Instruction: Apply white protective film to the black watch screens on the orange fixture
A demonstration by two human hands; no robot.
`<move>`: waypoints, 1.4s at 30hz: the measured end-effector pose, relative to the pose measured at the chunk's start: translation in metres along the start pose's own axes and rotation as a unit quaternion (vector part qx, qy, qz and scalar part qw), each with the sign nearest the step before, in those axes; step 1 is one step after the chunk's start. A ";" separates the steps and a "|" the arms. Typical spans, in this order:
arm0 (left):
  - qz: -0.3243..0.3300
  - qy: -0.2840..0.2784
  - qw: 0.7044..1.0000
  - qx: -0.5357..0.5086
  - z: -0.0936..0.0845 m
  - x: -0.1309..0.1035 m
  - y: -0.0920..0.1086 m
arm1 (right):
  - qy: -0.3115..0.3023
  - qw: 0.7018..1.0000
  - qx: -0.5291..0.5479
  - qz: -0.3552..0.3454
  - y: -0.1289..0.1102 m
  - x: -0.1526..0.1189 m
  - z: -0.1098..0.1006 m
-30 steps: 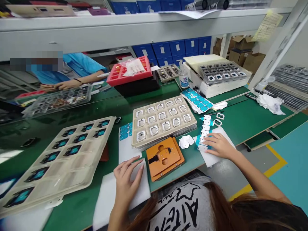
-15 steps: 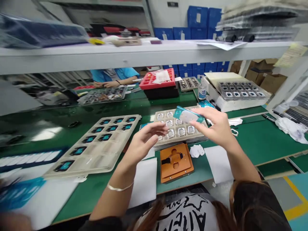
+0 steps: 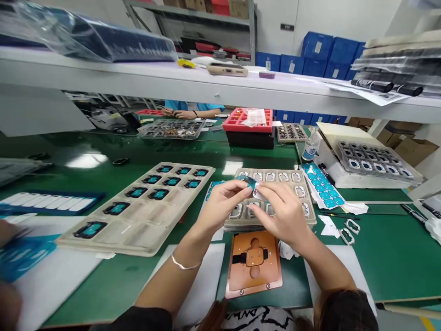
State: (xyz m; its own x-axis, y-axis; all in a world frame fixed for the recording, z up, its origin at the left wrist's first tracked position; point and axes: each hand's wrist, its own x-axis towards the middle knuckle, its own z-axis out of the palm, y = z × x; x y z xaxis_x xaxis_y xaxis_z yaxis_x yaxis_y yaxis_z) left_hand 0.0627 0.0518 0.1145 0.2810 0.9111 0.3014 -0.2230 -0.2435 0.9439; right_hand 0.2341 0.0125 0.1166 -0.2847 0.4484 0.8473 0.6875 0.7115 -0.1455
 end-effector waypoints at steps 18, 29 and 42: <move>0.014 -0.067 0.994 0.080 -0.007 0.005 -0.004 | -0.040 0.939 0.240 0.242 0.013 -0.003 0.003; 0.036 -0.125 0.959 0.253 -0.029 0.006 0.001 | 0.111 0.991 0.022 0.075 0.031 -0.006 0.005; -0.064 -0.240 0.854 0.456 -0.120 0.025 -0.033 | -0.475 0.852 0.194 0.104 0.002 -0.011 0.006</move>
State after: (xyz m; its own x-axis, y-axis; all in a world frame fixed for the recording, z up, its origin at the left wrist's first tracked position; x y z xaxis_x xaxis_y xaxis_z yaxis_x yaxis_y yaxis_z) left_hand -0.0344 0.1225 0.0747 0.6480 0.7617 0.0019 0.5975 -0.5098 0.6190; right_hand 0.2346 0.0122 0.1041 -0.7225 0.6912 0.0146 0.5690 0.6065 -0.5553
